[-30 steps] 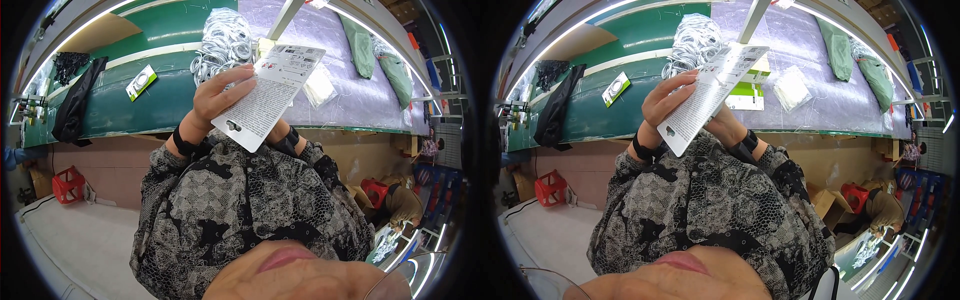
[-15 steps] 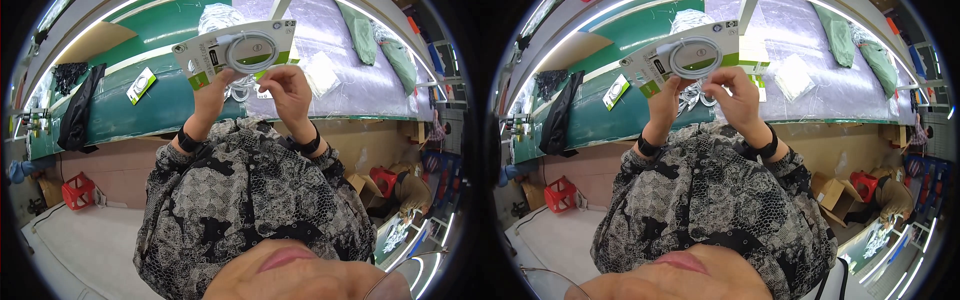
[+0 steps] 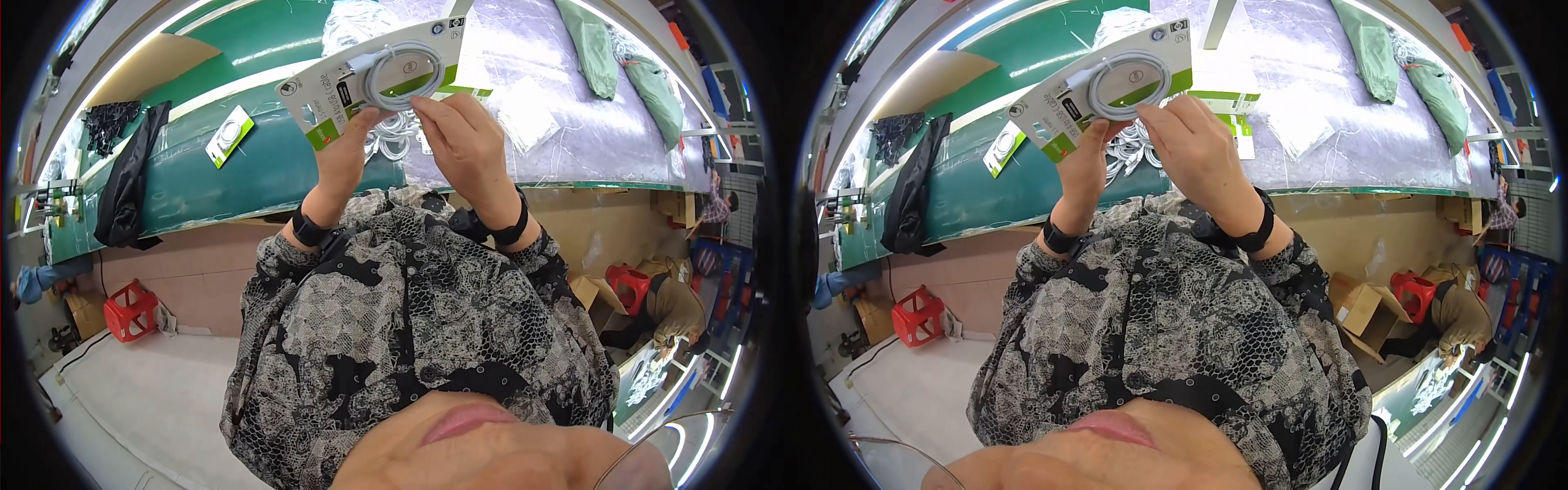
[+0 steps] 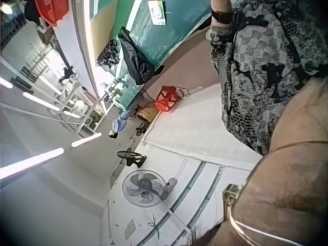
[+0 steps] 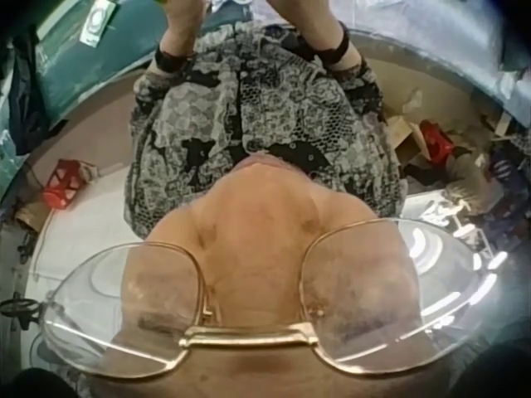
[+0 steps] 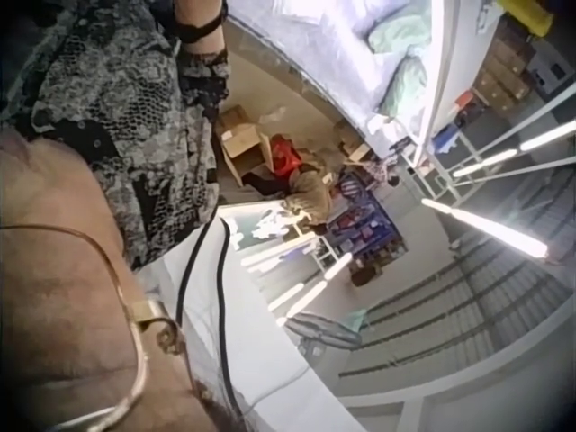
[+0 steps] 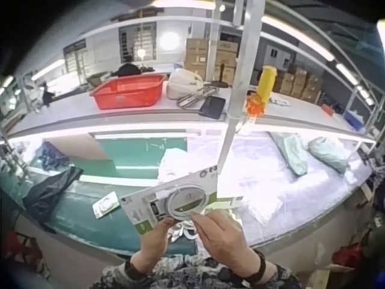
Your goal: The person packages a USB cable by placing it into a cardboard backing and threading a plastic tie through the holes to secure it. They then turn the package over to pull the tie tight before setting the unit aside and repeating the process.
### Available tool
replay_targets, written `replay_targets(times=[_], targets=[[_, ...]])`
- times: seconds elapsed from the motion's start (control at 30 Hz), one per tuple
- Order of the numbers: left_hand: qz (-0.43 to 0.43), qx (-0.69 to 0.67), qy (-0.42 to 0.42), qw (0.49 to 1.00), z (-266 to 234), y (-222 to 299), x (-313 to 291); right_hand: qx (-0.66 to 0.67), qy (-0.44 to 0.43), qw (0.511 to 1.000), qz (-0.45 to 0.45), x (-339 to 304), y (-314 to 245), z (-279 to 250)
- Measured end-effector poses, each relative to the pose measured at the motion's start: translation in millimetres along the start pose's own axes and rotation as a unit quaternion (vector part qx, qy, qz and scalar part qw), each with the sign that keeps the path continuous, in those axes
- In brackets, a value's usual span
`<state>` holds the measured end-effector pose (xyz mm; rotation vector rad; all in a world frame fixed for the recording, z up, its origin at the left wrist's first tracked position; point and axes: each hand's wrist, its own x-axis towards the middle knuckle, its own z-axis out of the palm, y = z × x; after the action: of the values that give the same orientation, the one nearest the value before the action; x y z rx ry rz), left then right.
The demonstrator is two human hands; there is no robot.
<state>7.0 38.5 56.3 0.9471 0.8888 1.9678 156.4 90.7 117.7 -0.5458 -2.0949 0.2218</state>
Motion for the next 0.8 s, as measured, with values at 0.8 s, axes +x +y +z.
replay_targets(times=[0.8], targets=[[0.310, 0.289, -0.076, 0.902, -4.4, 13.7, 6.2, 0.102, -0.016, 0.988, 0.114, -3.1, -6.3, 2.3]])
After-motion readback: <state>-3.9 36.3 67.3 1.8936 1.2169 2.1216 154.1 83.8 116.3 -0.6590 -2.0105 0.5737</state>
